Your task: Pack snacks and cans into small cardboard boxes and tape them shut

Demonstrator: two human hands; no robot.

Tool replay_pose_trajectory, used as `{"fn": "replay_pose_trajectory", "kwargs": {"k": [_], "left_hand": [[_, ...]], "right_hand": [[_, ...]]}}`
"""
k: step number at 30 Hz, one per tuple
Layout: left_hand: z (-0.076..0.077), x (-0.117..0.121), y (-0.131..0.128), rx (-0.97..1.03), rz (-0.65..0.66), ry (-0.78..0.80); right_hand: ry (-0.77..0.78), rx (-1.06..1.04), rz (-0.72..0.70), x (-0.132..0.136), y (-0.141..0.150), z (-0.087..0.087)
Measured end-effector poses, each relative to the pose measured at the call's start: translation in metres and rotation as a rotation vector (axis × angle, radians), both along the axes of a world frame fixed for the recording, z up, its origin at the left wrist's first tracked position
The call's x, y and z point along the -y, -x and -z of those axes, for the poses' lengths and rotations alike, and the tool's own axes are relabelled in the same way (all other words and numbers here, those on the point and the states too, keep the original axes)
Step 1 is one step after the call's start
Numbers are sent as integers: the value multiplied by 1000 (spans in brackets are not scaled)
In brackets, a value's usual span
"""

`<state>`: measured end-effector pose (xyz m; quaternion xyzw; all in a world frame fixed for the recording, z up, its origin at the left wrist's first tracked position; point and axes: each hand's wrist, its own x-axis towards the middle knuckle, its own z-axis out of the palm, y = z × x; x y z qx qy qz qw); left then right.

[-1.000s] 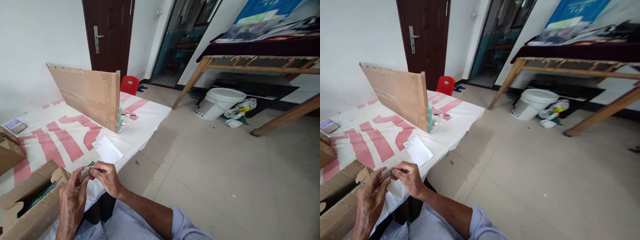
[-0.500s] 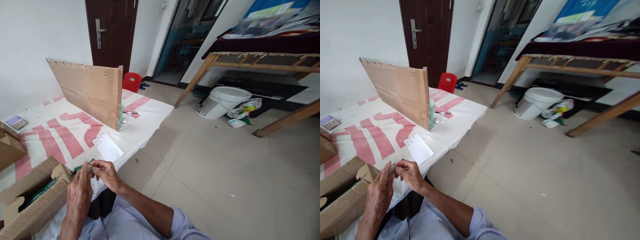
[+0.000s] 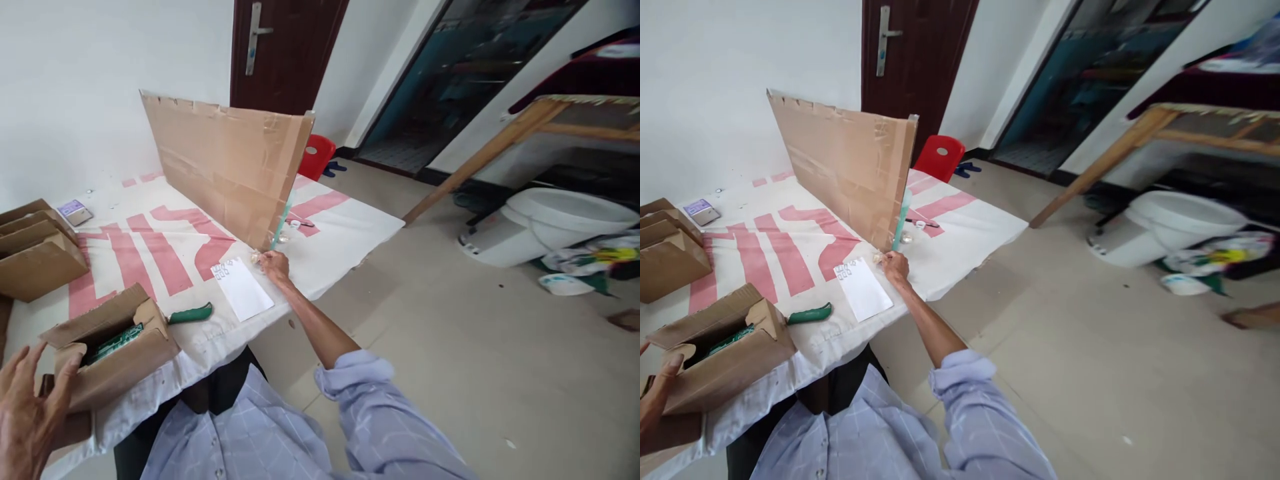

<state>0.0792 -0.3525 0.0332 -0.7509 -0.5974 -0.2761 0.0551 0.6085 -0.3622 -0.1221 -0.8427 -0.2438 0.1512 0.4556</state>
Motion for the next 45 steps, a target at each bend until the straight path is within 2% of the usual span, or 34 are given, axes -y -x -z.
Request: {"fn": "replay_pose_trajectory", "kwargs": {"k": [2,4,9,14,19,22,25,29,32,35,38,41,43,45], "left_hand": [[6,-2,13,-22,-11,215],[12,0,17,1,14,346],[25,15,14,19,65,260],[36,30,17,57,109,217],[30,50,18,178,378,239],[25,62,14,223,473,235],[26,73,11,240,506,192],[30,84,9,232,557,176],[30,90,10,242,607,222],[31,92,10,305,598,270],[34,92,12,382,484,269],[42,91,14,390,333,244],[48,90,14,355,282,284],[55,88,12,315,268,332]], "right_hand": [[54,-2,28,-2,-3,10],[84,6,30,-2,-4,18],[101,119,23,9,-4,24],[32,274,-8,24,4,23],[-99,323,-181,33,37,19],[-273,300,-345,33,68,3],[-450,246,-590,36,109,-30],[-544,270,-940,42,168,-82],[-561,314,-1236,37,204,-111],[-445,431,-1524,20,237,-125],[-119,646,-1744,-4,268,-125],[168,787,-1840,-21,291,-115],[246,828,-1849,-25,301,-106],[257,853,-1846,-25,305,-98]]}}
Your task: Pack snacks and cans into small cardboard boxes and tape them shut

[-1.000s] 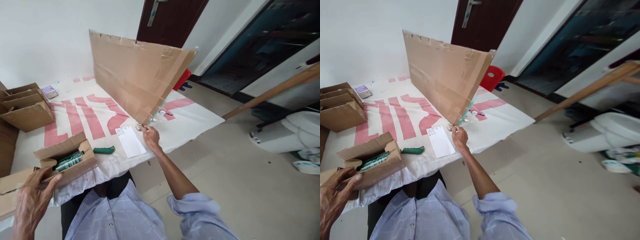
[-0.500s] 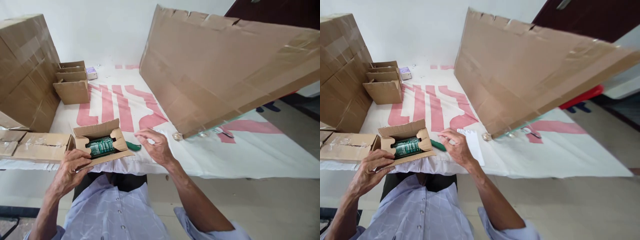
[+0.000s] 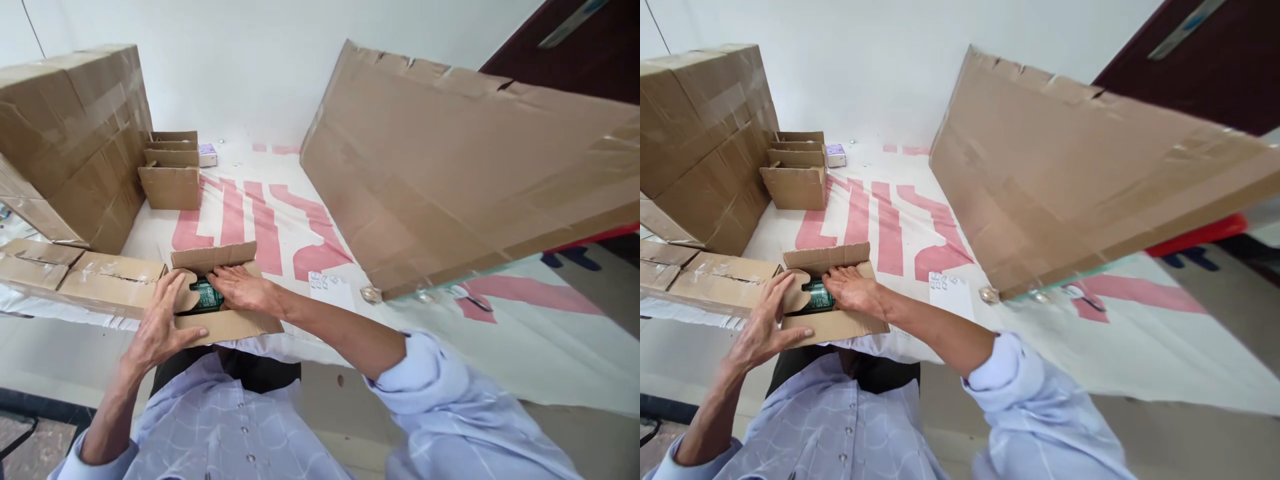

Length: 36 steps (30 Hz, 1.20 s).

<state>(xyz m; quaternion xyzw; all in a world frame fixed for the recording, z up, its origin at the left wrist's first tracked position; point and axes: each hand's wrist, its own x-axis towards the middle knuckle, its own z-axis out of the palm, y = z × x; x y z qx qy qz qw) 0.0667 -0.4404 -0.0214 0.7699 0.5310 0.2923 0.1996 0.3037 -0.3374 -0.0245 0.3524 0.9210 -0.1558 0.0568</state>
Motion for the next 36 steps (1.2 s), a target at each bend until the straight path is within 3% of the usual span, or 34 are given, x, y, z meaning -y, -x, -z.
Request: {"fn": "replay_pose_trajectory", "kwargs": {"k": [4,8,11,15,20,28,32,36], "left_hand": [[11,-5,-7,-74,-11,-8],[16,-9,-9,-100,-42,-15],[16,-11,-11,-86,-65,-10],[15,-15,-17,-62,-44,-10],[16,-27,-25,-57,24,23],[13,-33,-16,-1,53,43],[4,-30,-16,28,-39,20],[-19,-30,-22,57,-48,-67]], "right_hand": [[-12,2,-28,5,-2,6],[11,16,3,8,-10,-1],[-2,-45,42,7,-19,-5],[14,-55,56,3,-26,2],[22,0,27,-5,-14,11],[-1,-45,-22,-1,-13,-1],[-32,-123,52,0,-25,-8],[49,-235,10,0,-31,-20]]}}
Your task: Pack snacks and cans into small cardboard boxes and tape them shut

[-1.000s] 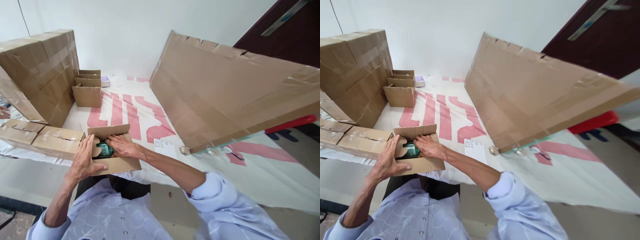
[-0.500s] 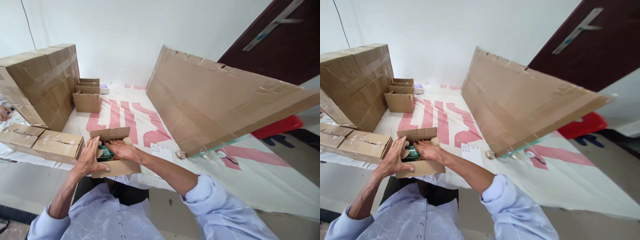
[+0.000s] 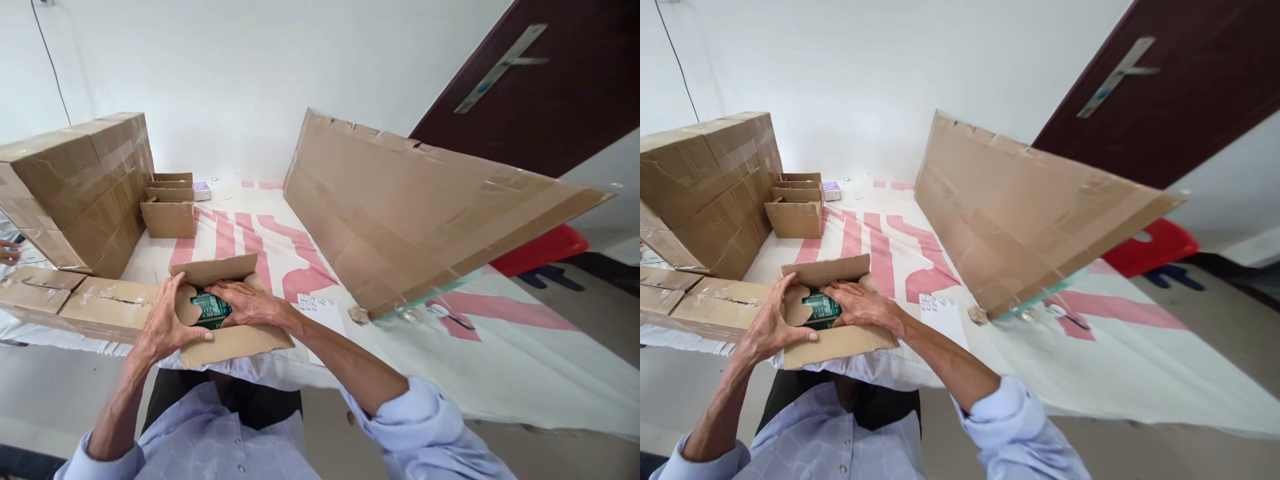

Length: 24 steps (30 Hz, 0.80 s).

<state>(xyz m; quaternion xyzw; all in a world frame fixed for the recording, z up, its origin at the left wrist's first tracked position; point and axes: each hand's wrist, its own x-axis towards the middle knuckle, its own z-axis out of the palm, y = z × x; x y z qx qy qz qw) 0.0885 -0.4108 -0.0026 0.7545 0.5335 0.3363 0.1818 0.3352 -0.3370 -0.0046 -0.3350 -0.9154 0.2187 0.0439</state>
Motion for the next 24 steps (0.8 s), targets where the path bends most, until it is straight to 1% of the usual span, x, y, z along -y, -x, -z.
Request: {"fn": "replay_pose_trajectory", "kwargs": {"k": [3,5,7,11,13,14,16,19,20,22,24], "left_hand": [[-11,-1,1,-65,40,-66],[-12,-4,6,-100,59,-50],[-10,-7,14,-101,69,0],[-11,-14,26,-56,95,47],[-14,-15,27,-59,106,44],[-15,-15,27,-73,110,36],[-15,-14,25,-121,128,13],[-9,-11,20,-227,171,-11],[-7,-10,18,-262,172,-18],[-3,-8,13,-308,147,-50],[-1,-7,10,-300,127,-101]], "right_hand": [[37,-18,-7,3,2,-5],[33,5,22,5,5,-5],[37,4,31,4,5,-4],[133,-95,-39,-1,3,-3],[175,-108,-60,-1,2,-1],[171,-94,-57,0,3,2],[89,-47,-24,4,5,8],[-140,26,40,11,9,20],[-195,42,48,13,11,22],[-231,47,42,16,11,24],[-195,21,31,17,11,23]]}}
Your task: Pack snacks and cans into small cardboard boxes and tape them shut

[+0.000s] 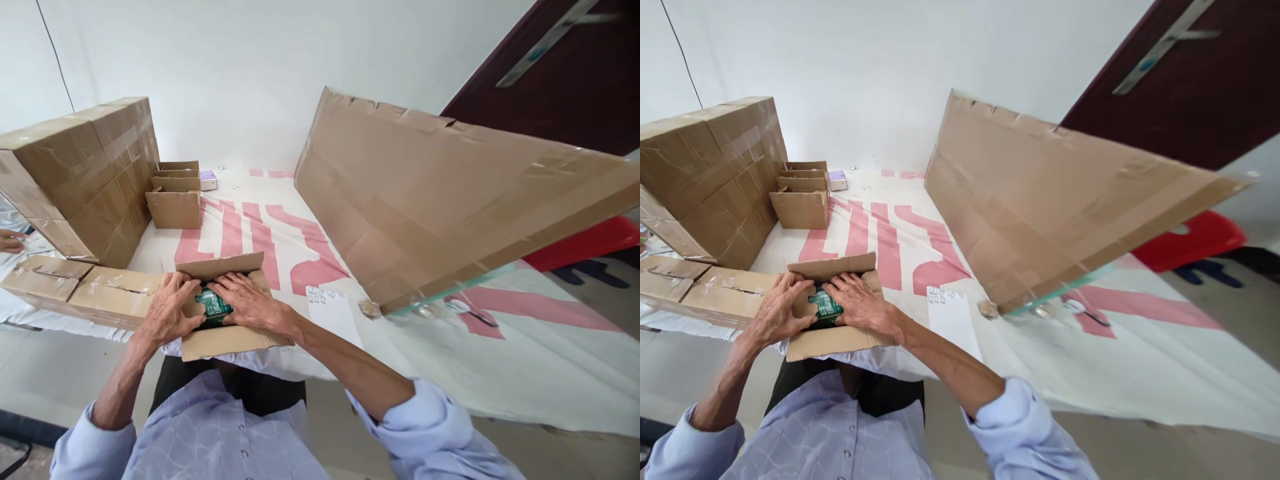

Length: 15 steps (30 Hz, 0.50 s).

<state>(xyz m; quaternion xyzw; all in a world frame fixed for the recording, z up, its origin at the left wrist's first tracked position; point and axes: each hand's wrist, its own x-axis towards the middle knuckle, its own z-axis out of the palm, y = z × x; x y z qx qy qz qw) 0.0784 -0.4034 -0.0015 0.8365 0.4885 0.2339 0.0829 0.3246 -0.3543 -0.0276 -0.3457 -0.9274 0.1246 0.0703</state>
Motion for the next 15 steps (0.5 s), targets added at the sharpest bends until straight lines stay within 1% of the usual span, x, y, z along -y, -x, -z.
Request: {"fn": "replay_pose_trajectory", "kwargs": {"k": [4,6,8,10,12,15], "left_hand": [[-1,1,-2,139,-35,-89],[-3,-1,-2,178,-70,-32],[-5,-2,-4,160,-81,86],[-6,-2,-6,127,-85,163],[-9,-1,-8,135,-83,169],[-11,0,-5,255,-55,205]], "right_hand": [[130,-59,12,1,-4,-4],[198,-53,27,4,-5,-5],[251,-31,41,7,-4,-6],[283,-11,61,10,-4,-6],[288,-19,66,11,-5,-5],[262,-78,29,8,-9,2]]}}
